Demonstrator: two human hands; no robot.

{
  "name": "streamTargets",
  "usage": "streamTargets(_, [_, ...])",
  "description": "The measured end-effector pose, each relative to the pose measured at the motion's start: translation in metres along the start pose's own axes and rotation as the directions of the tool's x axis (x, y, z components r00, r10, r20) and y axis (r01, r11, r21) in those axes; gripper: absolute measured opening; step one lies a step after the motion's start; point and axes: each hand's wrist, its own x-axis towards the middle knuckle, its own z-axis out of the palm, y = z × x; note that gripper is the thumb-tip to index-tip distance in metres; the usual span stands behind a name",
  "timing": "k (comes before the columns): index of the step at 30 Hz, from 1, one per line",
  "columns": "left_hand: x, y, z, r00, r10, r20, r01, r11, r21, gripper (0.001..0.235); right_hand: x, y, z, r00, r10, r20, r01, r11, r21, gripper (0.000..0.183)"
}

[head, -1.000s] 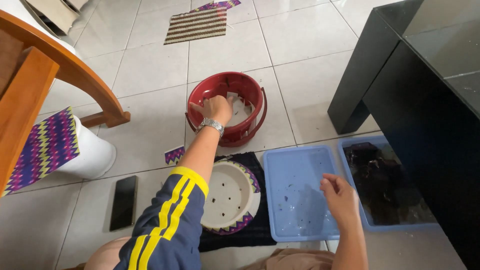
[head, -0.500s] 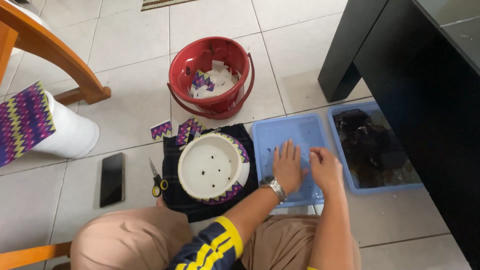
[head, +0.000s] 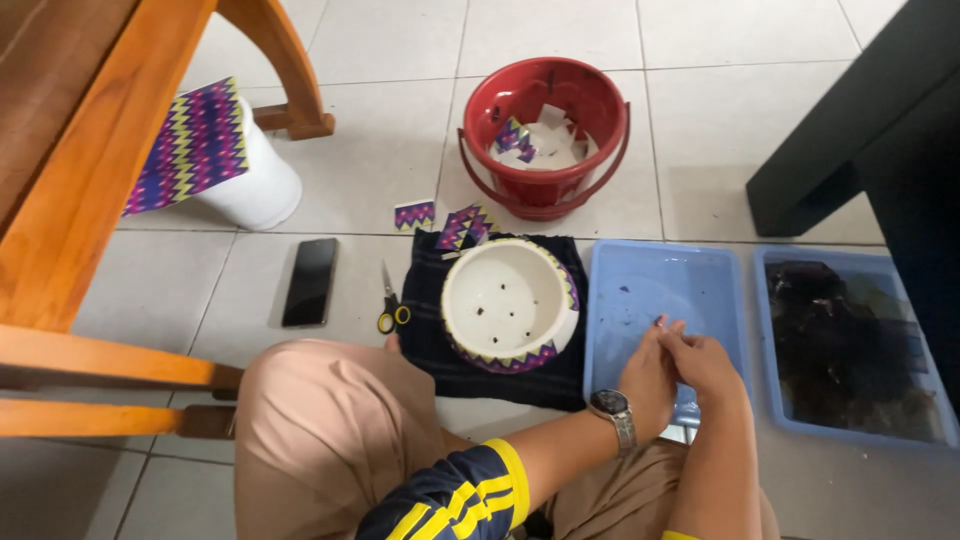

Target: Cutting small patterned decorative pieces and applying them to the rim of a white bowl after dipping them in liquid.

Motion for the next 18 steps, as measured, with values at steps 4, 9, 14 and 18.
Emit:
streamTargets(4, [0.008,0.013,0.013,0.969,-0.059,0.242,-0.042,0.918,0.393,0.063,-0.098,-0.087,-0.023,0.953,0.184,0.241,-0.255,0.917,0.306,0.050])
streamTargets(9, [-0.006,0.007,-0.004,0.936,-0.006,0.352,-0.211,0.792,0.573,0.102,-0.024,-0.039,0.006,0.960,0.257,0.112,-0.280,0.888,0.365,0.033])
streamTargets(14, [0.040,0.046,0.048,0.965,-0.196,0.174,-0.047,0.524,0.851,0.107,-0.037,-0.054,-0.003,0.873,0.384,0.300,-0.476,0.807,0.351,0.056])
streamTargets(18, [0.033,0.024,0.021,0.973,0.076,0.219,-0.231,0.382,0.895,0.106,-0.031,-0.053,0.004,0.896,0.331,0.297,-0.433,0.802,0.411,0.049])
